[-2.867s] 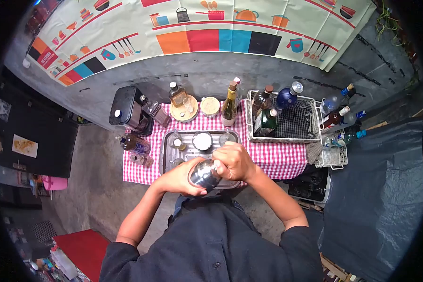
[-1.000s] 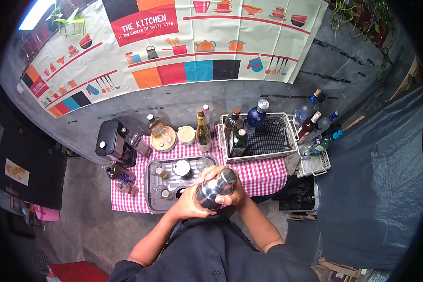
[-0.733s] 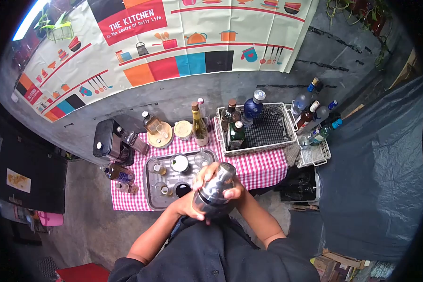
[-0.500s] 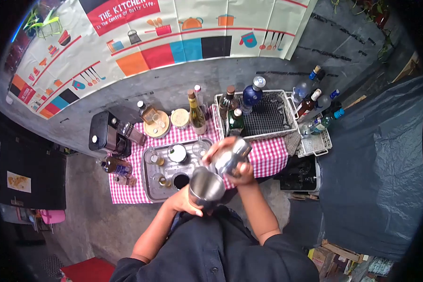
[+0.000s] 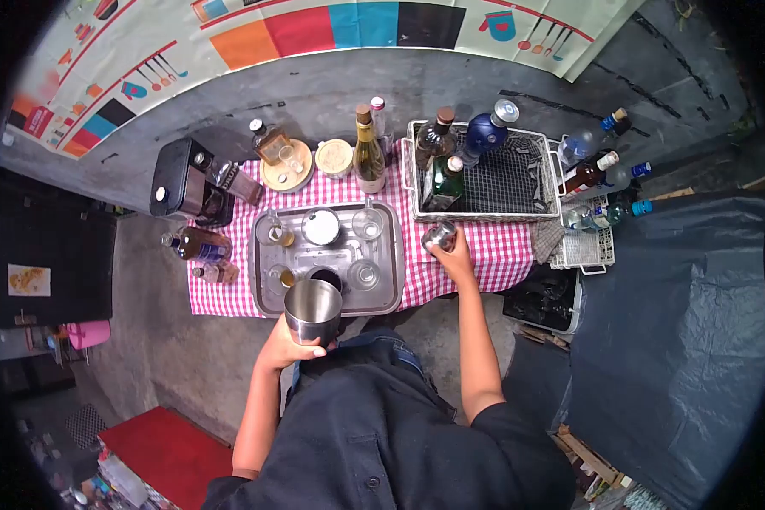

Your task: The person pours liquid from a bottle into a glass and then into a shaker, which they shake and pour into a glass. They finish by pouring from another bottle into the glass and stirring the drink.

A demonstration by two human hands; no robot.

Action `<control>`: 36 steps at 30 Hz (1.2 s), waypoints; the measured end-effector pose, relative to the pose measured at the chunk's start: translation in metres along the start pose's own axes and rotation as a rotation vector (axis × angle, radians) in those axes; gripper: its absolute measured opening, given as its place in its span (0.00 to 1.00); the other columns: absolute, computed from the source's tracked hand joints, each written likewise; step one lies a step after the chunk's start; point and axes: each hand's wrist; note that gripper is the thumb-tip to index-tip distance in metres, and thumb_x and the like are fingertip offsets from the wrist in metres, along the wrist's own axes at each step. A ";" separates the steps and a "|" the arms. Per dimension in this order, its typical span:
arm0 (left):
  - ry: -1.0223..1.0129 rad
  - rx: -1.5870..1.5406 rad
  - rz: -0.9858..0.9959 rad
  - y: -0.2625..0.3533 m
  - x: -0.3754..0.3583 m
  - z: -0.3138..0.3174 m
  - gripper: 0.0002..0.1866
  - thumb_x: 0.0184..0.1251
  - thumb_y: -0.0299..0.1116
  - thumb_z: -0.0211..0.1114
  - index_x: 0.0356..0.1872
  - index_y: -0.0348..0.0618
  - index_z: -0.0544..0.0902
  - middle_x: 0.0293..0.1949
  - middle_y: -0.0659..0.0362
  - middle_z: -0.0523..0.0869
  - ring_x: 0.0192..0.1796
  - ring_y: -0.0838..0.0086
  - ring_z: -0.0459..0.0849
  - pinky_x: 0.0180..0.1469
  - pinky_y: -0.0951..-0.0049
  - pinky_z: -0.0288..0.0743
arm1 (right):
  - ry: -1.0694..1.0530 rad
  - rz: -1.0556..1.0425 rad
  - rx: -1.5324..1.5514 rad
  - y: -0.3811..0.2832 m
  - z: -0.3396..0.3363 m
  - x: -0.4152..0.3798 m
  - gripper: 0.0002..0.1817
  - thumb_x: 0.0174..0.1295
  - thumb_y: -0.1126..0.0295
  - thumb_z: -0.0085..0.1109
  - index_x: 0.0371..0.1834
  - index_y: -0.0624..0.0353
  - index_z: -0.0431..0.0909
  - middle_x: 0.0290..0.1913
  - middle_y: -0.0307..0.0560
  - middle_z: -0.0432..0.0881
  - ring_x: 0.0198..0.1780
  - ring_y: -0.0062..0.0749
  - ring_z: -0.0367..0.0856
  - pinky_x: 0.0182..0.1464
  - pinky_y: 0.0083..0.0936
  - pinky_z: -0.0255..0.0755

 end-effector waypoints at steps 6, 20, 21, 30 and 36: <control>0.076 0.029 0.059 0.014 -0.006 0.002 0.38 0.40 0.31 0.83 0.56 0.34 0.74 0.40 0.57 0.85 0.38 0.73 0.86 0.43 0.70 0.80 | 0.165 -0.189 -0.575 0.006 0.017 0.010 0.37 0.48 0.61 0.78 0.60 0.58 0.68 0.55 0.56 0.78 0.56 0.52 0.79 0.55 0.42 0.74; 0.065 0.258 0.130 0.021 0.014 -0.012 0.44 0.39 0.37 0.85 0.60 0.36 0.72 0.44 0.64 0.80 0.46 0.80 0.76 0.54 0.74 0.72 | -0.263 -0.278 -0.799 -0.018 -0.017 0.029 0.40 0.46 0.69 0.75 0.63 0.64 0.64 0.61 0.63 0.71 0.65 0.58 0.70 0.67 0.41 0.65; 0.074 0.264 0.131 0.021 0.013 -0.014 0.45 0.39 0.35 0.86 0.61 0.36 0.71 0.46 0.64 0.80 0.48 0.79 0.76 0.55 0.73 0.71 | -0.285 -0.251 -0.824 -0.020 -0.018 0.029 0.42 0.47 0.68 0.76 0.64 0.64 0.62 0.62 0.62 0.71 0.65 0.57 0.70 0.67 0.40 0.66; 0.212 0.230 0.203 0.021 -0.006 -0.040 0.53 0.42 0.35 0.84 0.71 0.35 0.63 0.64 0.54 0.74 0.67 0.70 0.71 0.70 0.67 0.63 | -0.075 -0.170 -0.819 -0.020 -0.020 0.020 0.44 0.41 0.74 0.80 0.62 0.69 0.64 0.61 0.63 0.70 0.63 0.57 0.72 0.66 0.40 0.67; 0.253 0.079 0.289 0.034 -0.015 -0.082 0.54 0.44 0.30 0.83 0.72 0.32 0.59 0.67 0.49 0.70 0.67 0.69 0.70 0.67 0.70 0.68 | 0.010 -0.127 -0.880 -0.006 -0.031 0.007 0.51 0.49 0.69 0.76 0.73 0.69 0.52 0.72 0.67 0.61 0.74 0.55 0.59 0.75 0.39 0.55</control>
Point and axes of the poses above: each hand's wrist, its own x-axis towards the middle knuckle, its own z-axis out of the palm, y = z × x
